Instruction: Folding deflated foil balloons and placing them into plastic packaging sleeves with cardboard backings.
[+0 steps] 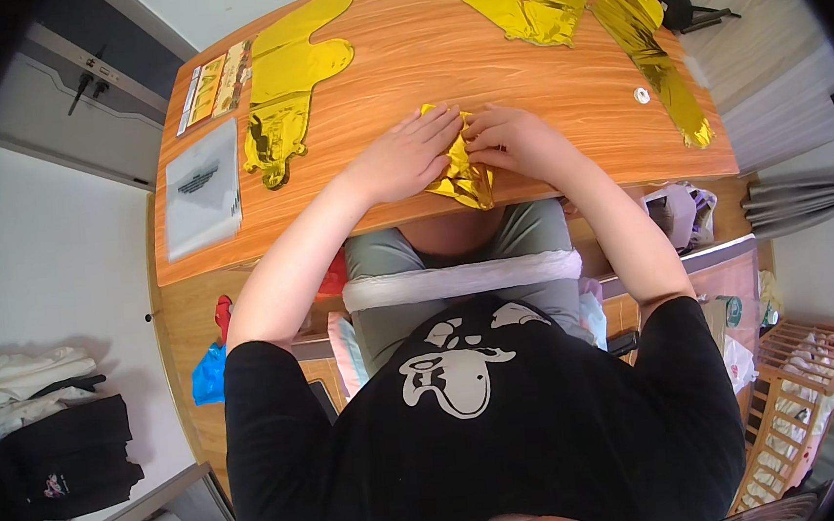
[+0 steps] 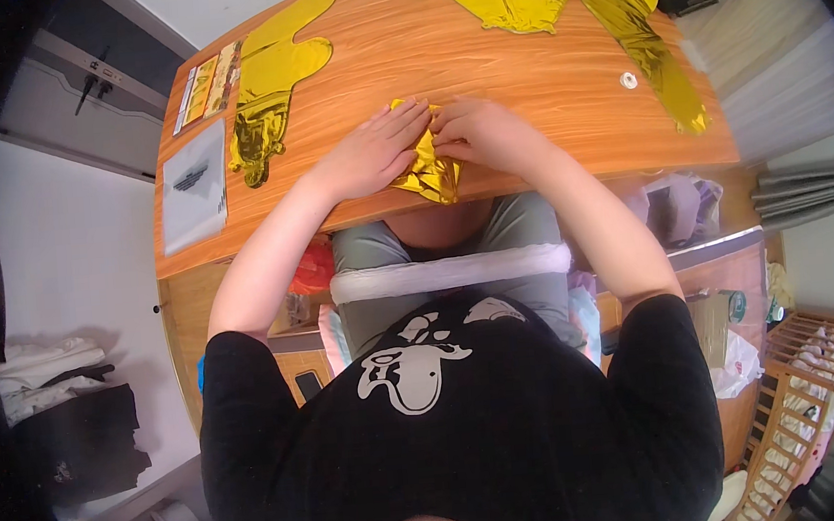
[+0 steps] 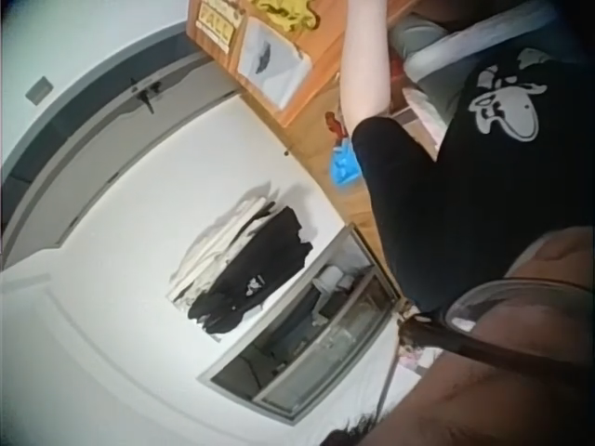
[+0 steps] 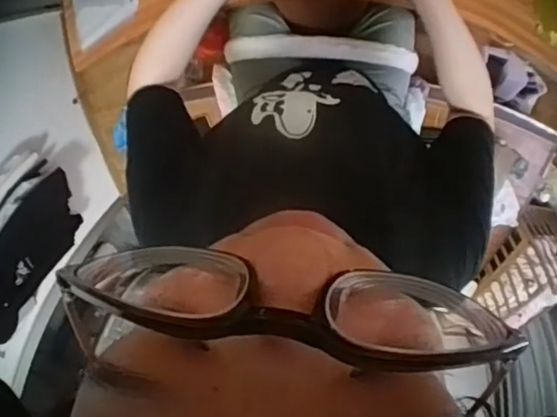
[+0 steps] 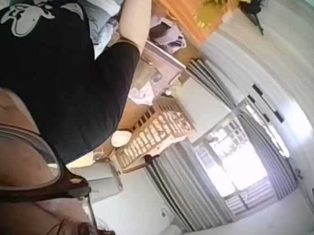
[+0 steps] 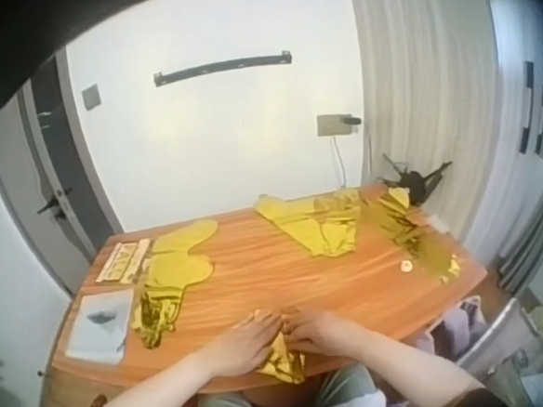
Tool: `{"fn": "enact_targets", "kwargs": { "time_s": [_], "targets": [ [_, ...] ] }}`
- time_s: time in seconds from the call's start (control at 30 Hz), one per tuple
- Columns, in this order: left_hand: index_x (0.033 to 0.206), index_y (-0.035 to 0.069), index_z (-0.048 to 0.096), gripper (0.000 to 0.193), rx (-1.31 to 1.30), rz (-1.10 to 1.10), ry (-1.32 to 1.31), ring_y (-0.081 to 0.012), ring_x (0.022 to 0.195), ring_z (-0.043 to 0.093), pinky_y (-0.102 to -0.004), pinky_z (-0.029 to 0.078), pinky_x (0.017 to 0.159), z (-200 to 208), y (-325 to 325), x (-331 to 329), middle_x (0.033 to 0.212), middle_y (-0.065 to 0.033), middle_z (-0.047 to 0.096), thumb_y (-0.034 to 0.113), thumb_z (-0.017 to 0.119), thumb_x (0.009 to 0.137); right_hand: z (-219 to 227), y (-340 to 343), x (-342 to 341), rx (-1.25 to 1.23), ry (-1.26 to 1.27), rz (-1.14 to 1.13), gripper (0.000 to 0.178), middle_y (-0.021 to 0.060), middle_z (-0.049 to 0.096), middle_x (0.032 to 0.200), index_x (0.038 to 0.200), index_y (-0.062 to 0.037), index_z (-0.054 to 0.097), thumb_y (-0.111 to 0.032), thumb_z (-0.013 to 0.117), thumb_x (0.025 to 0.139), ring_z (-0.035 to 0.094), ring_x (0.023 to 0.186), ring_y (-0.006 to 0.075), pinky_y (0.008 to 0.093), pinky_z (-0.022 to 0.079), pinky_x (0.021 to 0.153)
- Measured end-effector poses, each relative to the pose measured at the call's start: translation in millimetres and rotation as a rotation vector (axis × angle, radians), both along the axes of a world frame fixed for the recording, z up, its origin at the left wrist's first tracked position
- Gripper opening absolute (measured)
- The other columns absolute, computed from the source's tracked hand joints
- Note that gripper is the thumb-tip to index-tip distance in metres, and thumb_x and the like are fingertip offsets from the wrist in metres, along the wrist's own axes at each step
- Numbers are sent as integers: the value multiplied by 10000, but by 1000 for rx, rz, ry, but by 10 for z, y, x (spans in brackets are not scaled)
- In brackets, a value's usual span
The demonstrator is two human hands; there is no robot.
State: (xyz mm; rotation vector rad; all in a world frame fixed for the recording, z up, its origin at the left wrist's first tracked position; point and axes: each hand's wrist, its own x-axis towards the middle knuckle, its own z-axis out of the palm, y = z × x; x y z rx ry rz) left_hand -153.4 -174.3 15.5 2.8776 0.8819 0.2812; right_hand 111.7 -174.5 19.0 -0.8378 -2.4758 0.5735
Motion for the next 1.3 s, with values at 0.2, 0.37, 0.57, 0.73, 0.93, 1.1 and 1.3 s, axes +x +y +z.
{"fn": "enact_targets", "kwargs": {
  "time_s": [0.2, 0.37, 0.57, 0.73, 0.93, 1.1, 1.3],
  "targets": [
    [1594, 1, 317, 613, 0, -2, 7, -339, 1558, 273, -485, 205, 1283, -24, 2, -14, 1661, -199, 319, 245, 468, 1053, 174, -300, 57, 75, -157, -37, 598, 88, 650, 1388, 1266, -102, 693, -300, 896, 739, 473, 1435, 358, 604, 273, 1232],
    [1562, -6, 371, 584, 63, -17, -11, -331, 1545, 305, -472, 238, 1276, -67, 21, -12, 1640, -195, 361, 264, 471, 1054, 187, -490, 70, 118, -202, -60, 794, 81, 606, 1460, 1370, -129, 631, -328, 932, 663, 419, 1480, 356, 607, 255, 1239],
    [1606, 18, 302, 604, 31, -21, 20, -320, 1565, 257, -475, 187, 1292, -50, 32, -10, 1675, -180, 299, 268, 441, 1074, 20, -517, 127, 190, -7, 72, 474, 80, 707, 1289, 1212, -100, 724, -191, 868, 769, 583, 1323, 336, 559, 386, 1174],
    [1606, 35, 313, 595, -11, -13, -15, -310, 1567, 256, -473, 183, 1294, -59, 12, -54, 1672, -179, 305, 250, 456, 1070, 27, -600, -121, 43, 108, -221, 102, 144, 716, 934, 961, -51, 719, -136, 732, 907, 674, 964, 382, 476, 528, 808],
    [1556, 13, 387, 567, 5, 15, -63, -323, 1544, 310, -484, 230, 1277, -46, 2, -22, 1636, -191, 371, 265, 480, 1057, 55, -567, -427, 267, 408, -320, 122, 210, 634, 819, 996, -8, 645, -129, 653, 976, 621, 800, 423, 460, 495, 720],
    [1568, -1, 365, 587, -33, 130, -54, -334, 1561, 271, -496, 204, 1281, -110, -57, 59, 1658, -200, 329, 252, 478, 1050, 43, -437, -478, -32, 252, -526, 178, 243, 630, 830, 993, -2, 621, -179, 609, 1012, 615, 809, 450, 476, 493, 710],
    [1632, 80, 294, 664, -378, 23, -148, -351, 1595, 159, -508, 116, 1289, -65, 178, -170, 1707, -187, 220, 262, 533, 1039, -42, -304, -543, -65, 154, -606, 203, 241, 674, 868, 1018, -24, 639, -221, 592, 1030, 655, 835, 447, 499, 505, 715]
  ]
}}
